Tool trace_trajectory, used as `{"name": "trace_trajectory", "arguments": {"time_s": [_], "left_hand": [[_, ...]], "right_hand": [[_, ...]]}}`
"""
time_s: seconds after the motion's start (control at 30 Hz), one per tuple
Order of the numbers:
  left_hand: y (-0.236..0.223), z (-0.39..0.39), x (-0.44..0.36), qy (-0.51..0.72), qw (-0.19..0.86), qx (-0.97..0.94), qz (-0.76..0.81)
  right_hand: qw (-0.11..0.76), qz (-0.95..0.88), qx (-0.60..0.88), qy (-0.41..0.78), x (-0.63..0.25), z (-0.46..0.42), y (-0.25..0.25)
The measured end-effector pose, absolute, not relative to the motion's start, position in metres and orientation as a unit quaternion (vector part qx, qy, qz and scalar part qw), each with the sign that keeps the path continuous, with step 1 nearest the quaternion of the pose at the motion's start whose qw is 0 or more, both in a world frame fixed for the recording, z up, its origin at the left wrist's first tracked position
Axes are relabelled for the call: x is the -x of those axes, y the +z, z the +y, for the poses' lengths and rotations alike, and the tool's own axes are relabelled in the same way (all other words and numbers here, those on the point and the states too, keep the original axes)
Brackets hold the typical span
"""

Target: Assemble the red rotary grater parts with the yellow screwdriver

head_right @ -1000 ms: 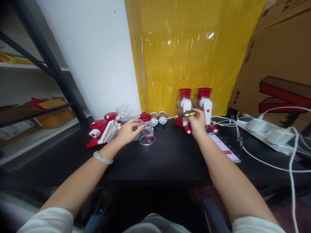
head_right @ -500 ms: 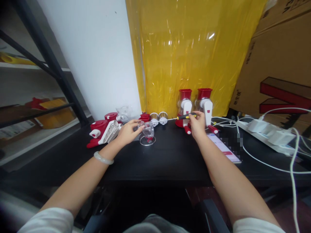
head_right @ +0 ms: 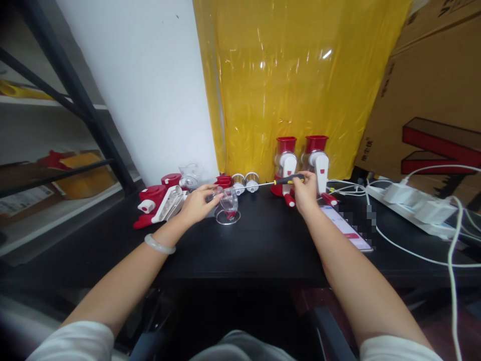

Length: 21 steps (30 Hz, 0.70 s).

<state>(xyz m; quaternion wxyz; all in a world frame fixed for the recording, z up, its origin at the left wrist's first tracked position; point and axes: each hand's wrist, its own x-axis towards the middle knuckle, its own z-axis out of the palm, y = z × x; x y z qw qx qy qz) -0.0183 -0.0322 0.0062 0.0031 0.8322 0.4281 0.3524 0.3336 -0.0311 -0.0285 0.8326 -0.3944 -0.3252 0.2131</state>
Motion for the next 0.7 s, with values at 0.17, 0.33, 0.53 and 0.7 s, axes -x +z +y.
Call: {"name": "trace_trajectory", "arguments": {"time_s": [0.17, 0.33, 0.53, 0.7], "left_hand": [[0.0066, -0.0329, 0.018, 0.351, 0.006, -0.833, 0.427], [0.0072, -0.0331, 0.0176, 0.348, 0.002, -0.834, 0.428], [0.0058, -0.0319, 0.0183, 0.353, -0.002, -0.834, 0.424], [0.0061, -0.0319, 0.0183, 0.346, 0.0, -0.833, 0.431]], "right_hand": [[0.83, -0.338, 0.387, 0.214, -0.3342, -0.0303, -0.0282], [0.843, -0.354, 0.346, 0.211, -0.3315, -0.0329, -0.0246], [0.832, -0.374, 0.337, 0.232, -0.3312, -0.0372, -0.023], [0.831, -0.371, 0.336, 0.244, -0.3319, -0.0392, -0.0219]]}}
